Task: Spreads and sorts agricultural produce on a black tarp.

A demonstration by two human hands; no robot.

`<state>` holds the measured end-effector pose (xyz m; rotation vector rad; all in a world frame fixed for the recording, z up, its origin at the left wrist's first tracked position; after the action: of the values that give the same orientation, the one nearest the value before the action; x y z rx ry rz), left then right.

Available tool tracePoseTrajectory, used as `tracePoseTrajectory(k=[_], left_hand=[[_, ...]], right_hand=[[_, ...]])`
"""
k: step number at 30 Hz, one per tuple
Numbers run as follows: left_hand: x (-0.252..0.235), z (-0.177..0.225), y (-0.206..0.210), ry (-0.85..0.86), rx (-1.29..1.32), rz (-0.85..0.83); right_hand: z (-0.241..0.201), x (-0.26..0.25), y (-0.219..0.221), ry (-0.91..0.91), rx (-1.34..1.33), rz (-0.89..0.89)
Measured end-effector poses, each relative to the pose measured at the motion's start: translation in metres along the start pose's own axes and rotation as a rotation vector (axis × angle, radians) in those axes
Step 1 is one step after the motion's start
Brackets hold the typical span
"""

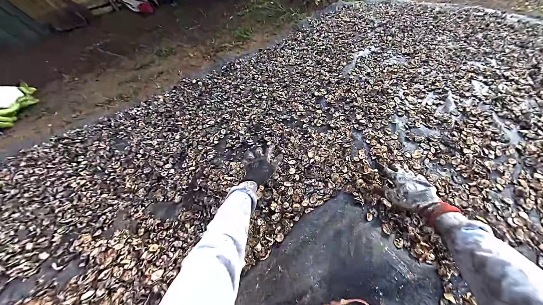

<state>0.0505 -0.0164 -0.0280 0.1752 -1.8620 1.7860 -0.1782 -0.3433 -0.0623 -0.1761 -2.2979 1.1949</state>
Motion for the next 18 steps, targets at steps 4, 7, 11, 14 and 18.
tracePoseTrajectory(k=[4, 7, 11, 14, 18], left_hand=[[-0.124, 0.026, 0.013, -0.028, 0.039, -0.026], [-0.203, 0.033, 0.078, 0.013, 0.002, 0.187], [-0.215, 0.034, 0.081, 0.065, -0.013, 0.161], [-0.186, 0.039, 0.079, 0.145, 0.016, 0.084], [-0.098, 0.052, 0.102, 0.321, -0.025, -0.021]], right_hand=[[-0.035, -0.145, 0.025, 0.094, -0.141, 0.128], [-0.066, -0.217, 0.045, 0.215, -0.141, 0.107], [-0.118, -0.254, 0.080, 0.202, -0.076, -0.004], [-0.121, -0.227, 0.090, 0.104, 0.018, -0.071], [-0.105, -0.126, 0.111, 0.147, 0.021, -0.198]])
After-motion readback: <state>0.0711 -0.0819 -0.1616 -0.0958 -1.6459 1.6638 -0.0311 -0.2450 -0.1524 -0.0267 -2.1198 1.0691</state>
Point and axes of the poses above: each hand's wrist, its own x-axis away from the middle knuckle, its own y-axis out of the palm, z = x × y, the point moved 6 cm from there along -x, towards the middle knuckle, and after that the axes turned 14 degrees about -x, right-handed, at the moved point
